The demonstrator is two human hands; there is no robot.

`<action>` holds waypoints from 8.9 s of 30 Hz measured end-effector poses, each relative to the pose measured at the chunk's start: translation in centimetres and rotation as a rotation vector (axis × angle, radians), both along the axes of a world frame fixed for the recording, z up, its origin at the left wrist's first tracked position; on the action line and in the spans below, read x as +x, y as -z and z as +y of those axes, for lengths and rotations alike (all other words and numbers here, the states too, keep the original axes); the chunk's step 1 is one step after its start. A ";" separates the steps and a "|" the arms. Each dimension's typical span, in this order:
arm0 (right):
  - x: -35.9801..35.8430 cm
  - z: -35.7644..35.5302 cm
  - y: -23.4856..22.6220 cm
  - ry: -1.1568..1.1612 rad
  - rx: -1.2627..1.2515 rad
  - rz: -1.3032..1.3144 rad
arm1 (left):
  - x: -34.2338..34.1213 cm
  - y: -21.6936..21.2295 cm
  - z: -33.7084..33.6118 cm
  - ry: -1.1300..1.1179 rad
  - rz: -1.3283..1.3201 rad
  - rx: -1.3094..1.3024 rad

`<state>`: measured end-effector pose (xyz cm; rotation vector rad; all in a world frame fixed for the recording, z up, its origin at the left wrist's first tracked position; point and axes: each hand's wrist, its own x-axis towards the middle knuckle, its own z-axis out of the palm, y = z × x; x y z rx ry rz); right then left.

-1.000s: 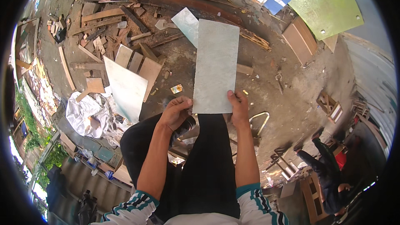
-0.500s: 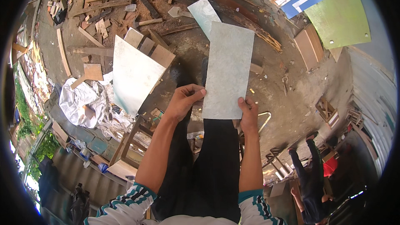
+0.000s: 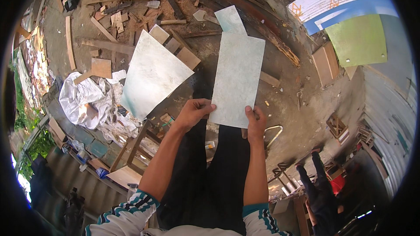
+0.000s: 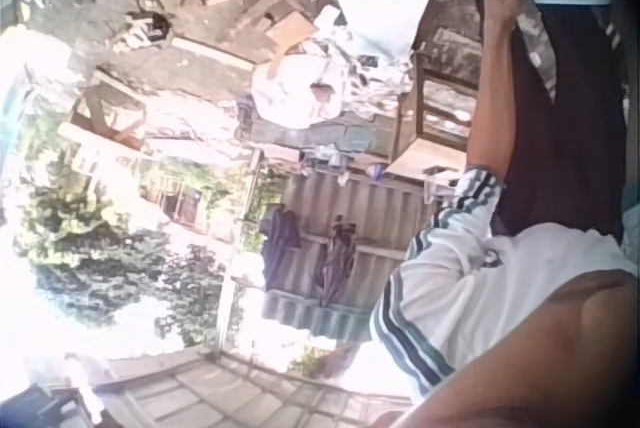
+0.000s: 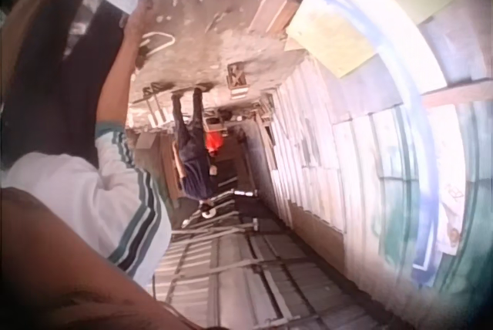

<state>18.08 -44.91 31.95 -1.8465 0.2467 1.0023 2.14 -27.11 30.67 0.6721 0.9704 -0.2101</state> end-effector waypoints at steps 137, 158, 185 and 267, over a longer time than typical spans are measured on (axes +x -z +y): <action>-2.0 48.3 20.0 -1.500 0.154 -0.362 | -11.4 29.4 5.5 0.409 0.449 0.618; -12.6 46.6 19.4 -1.764 0.198 -0.957 | -11.3 28.6 4.3 0.110 0.644 0.812; -18.5 33.3 30.5 -1.646 0.782 -0.840 | -19.6 41.4 18.7 -1.544 0.204 0.053; -14.6 61.7 44.8 -1.700 -0.041 -0.843 | -26.0 44.3 41.1 -0.392 1.071 1.031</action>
